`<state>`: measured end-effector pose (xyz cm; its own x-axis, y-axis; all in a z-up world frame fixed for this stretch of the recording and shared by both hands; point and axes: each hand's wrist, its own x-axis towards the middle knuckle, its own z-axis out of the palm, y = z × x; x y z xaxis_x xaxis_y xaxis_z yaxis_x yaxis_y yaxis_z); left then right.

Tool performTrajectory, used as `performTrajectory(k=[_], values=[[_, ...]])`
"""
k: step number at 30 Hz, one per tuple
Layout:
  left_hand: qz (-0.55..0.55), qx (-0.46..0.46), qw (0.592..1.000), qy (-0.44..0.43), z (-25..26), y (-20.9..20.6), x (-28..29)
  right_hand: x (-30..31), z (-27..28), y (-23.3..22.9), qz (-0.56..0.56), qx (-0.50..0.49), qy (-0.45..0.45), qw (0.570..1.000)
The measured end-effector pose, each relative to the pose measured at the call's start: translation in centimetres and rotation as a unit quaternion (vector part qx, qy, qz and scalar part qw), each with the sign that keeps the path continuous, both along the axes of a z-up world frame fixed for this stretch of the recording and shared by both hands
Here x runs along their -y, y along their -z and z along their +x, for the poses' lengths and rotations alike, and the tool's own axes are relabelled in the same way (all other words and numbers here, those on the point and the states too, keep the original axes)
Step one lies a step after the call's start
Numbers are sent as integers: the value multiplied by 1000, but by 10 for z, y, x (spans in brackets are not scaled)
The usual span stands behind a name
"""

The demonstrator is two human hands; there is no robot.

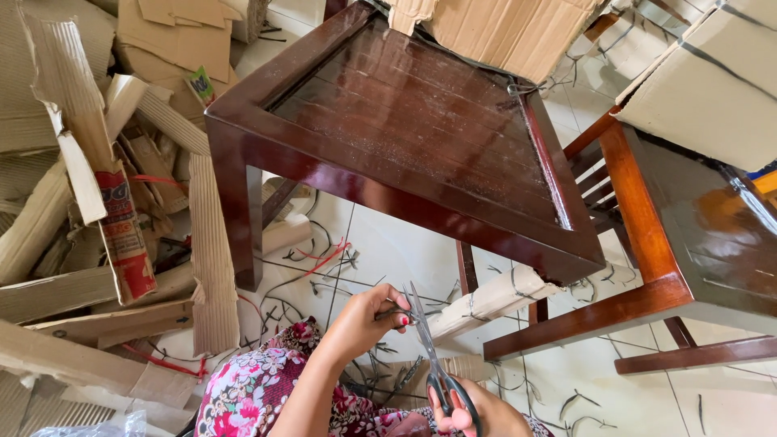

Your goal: The person wraps the legs of wooden chairs using foam and strips of material, securing them by hand and cutting off excess strips with scissors.

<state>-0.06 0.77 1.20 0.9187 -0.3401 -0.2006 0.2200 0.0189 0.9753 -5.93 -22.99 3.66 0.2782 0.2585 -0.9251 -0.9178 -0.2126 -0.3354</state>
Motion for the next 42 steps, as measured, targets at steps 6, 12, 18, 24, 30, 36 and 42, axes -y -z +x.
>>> performTrajectory(k=[6, 12, 18, 24, 30, 36, 42], values=[[-18, 7, 1000, -7, 1, 2, 0, 6, -5, 17, 54, 91, 13, 994], [52, 122, 991, -35, 0, -3, -13, 7, 11, 86, -345, 247, -226, 877], [82, 148, 985, -33, -9, -15, -7, 28, 22, 245, -434, 254, -292, 813], [-64, 82, 995, 14, -34, -27, -7, -9, -1, 159, -313, 306, -236, 868], [24, 100, 976, 194, -63, -50, 6, -24, -39, 47, -152, 654, 6, 741], [-5, 164, 965, 206, -73, -57, 41, 8, -72, 14, -144, 625, 74, 764], [138, 107, 977, 126, -52, -51, 54, 64, -72, 30, -196, 548, 65, 811]])
